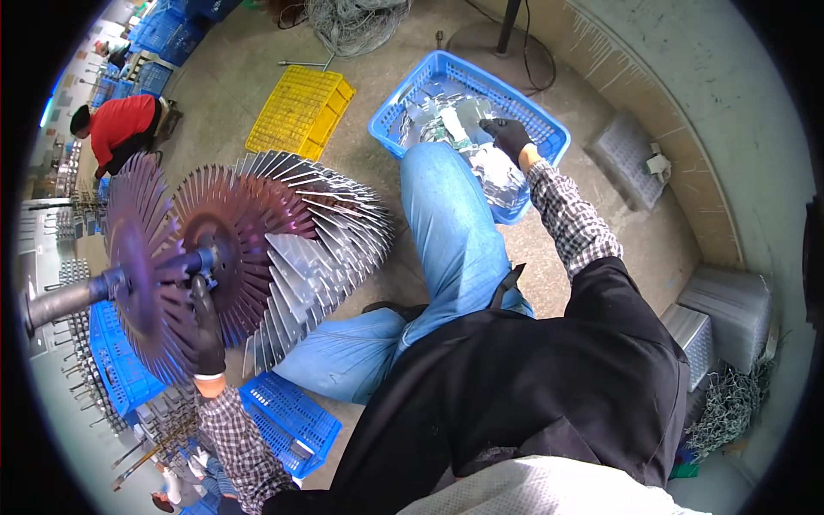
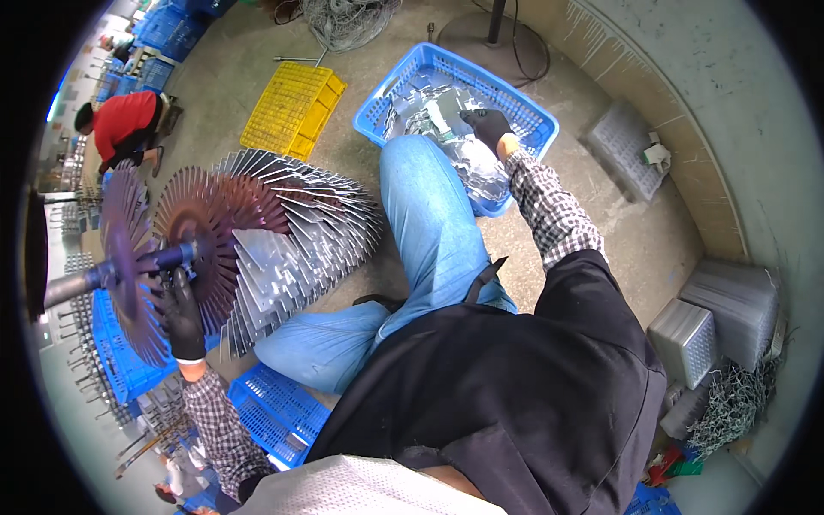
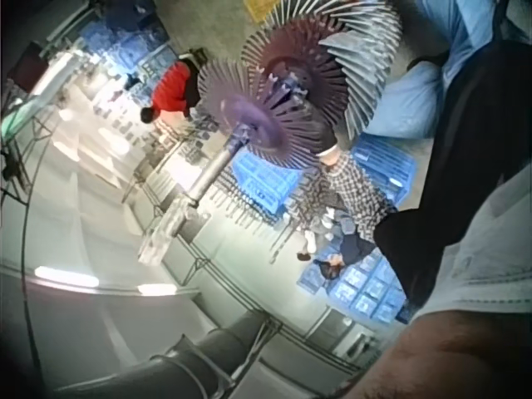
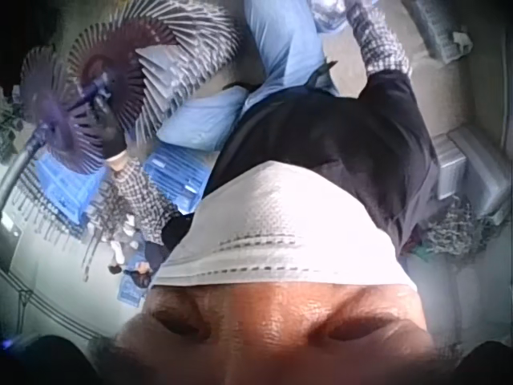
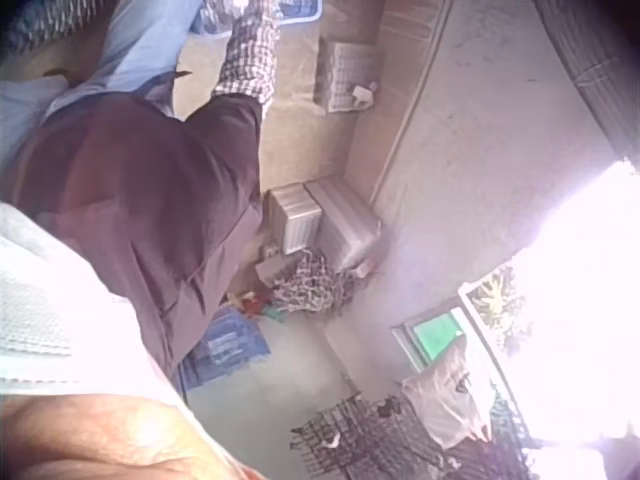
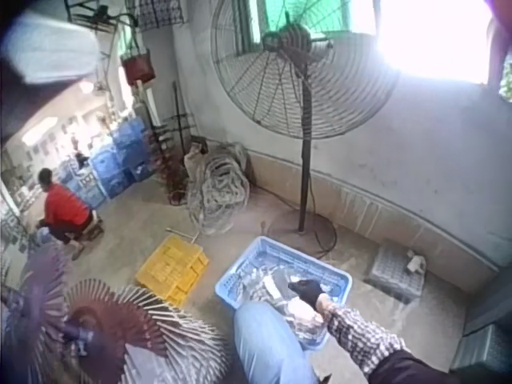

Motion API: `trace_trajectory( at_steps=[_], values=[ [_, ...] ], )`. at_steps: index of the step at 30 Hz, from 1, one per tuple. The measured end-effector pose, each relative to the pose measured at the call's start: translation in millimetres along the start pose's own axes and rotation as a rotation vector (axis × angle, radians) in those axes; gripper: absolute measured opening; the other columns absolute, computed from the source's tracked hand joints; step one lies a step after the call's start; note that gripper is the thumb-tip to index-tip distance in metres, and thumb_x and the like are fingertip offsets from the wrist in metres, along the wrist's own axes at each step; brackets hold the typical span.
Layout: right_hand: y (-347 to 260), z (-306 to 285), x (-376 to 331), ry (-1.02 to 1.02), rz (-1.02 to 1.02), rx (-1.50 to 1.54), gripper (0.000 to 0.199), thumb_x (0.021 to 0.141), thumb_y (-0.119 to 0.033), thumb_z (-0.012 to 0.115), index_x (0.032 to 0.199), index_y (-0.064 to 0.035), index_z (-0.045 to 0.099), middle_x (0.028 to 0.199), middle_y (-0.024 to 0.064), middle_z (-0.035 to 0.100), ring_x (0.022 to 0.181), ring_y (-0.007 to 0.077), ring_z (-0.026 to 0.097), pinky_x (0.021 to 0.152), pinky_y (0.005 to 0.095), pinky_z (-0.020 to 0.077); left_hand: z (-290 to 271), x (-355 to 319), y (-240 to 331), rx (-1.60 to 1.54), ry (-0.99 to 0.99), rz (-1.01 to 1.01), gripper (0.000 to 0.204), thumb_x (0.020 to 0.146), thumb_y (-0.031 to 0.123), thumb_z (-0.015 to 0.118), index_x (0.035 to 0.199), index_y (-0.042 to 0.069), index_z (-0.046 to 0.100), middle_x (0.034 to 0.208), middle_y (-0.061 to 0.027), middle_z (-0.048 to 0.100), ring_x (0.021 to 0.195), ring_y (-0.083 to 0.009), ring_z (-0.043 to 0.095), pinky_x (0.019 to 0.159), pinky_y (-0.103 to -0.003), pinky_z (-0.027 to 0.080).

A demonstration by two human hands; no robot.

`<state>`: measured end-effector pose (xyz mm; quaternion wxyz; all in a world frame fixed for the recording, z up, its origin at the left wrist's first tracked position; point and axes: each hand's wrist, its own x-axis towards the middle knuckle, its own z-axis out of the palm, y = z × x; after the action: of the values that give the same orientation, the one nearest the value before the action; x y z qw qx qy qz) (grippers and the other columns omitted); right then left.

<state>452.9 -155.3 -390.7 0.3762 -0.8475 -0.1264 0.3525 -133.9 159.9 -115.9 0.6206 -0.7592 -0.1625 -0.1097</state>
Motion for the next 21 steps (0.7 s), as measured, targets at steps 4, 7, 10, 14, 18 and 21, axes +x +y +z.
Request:
trace_trajectory(
  at_steps=[4,7,10,14,18,21],
  values=[
    [9,-20,-13,0.166,-0.145,0.357,0.049,0.102,-0.030,0.076,0.137,0.0040,0.069,0.128,0.0179,0.076,0.108,0.0262,0.074,0.088,0.0392,0.0600,37,-26,9,-0.141,0.013,0.031,0.060,0.112,0.011,0.055,0.169,0.006,0.038,0.157,-0.0182,0.060,0.127,-0.0293,0.067,0.105,-0.037,0.055],
    [-3,-29,-21,0.184,-0.229,0.574,0.052,0.102,-0.030,0.076,0.140,0.0044,0.068,0.132,0.0169,0.076,0.111,0.0253,0.075,0.092,0.0373,0.0600,62,-49,13,-0.157,-0.005,0.079,0.062,0.110,0.011,0.058,0.168,0.007,0.039,0.156,-0.0180,0.060,0.125,-0.0294,0.068,0.103,-0.037,0.056],
    [-28,-24,-46,0.062,-0.299,0.880,0.051,0.102,-0.030,0.073,0.140,0.0039,0.069,0.131,0.0153,0.078,0.112,0.0255,0.076,0.099,0.0332,0.0591,72,-67,7,-0.064,-0.084,0.220,0.061,0.105,0.011,0.063,0.164,0.007,0.047,0.155,-0.0171,0.061,0.121,-0.0292,0.069,0.101,-0.036,0.056],
    [-59,-13,-102,0.402,-0.904,-0.082,0.050,0.104,-0.026,0.073,0.144,0.0039,0.067,0.133,0.0168,0.076,0.113,0.0267,0.076,0.101,0.0354,0.0595,56,-57,3,-0.194,-0.001,-0.036,0.055,0.102,0.010,0.066,0.156,0.007,0.055,0.152,-0.0170,0.061,0.125,-0.0291,0.067,0.103,-0.036,0.055],
    [-95,13,-155,0.173,-1.120,-0.056,0.053,0.100,-0.026,0.080,0.141,0.0040,0.067,0.135,0.0173,0.075,0.114,0.0298,0.075,0.099,0.0392,0.0597,12,-50,-13,-0.542,-0.053,-0.166,0.047,0.102,0.009,0.065,0.148,0.007,0.061,0.147,-0.0165,0.063,0.123,-0.0305,0.066,0.103,-0.040,0.055],
    [-120,26,-191,-0.180,-1.111,0.305,0.056,0.095,-0.027,0.087,0.137,0.0041,0.068,0.136,0.0174,0.074,0.115,0.0324,0.074,0.097,0.0423,0.0597,-37,-37,-30,-0.846,-0.139,-0.225,0.040,0.103,0.008,0.064,0.143,0.007,0.065,0.142,-0.0159,0.064,0.120,-0.0319,0.066,0.102,-0.043,0.055]
  ],
)
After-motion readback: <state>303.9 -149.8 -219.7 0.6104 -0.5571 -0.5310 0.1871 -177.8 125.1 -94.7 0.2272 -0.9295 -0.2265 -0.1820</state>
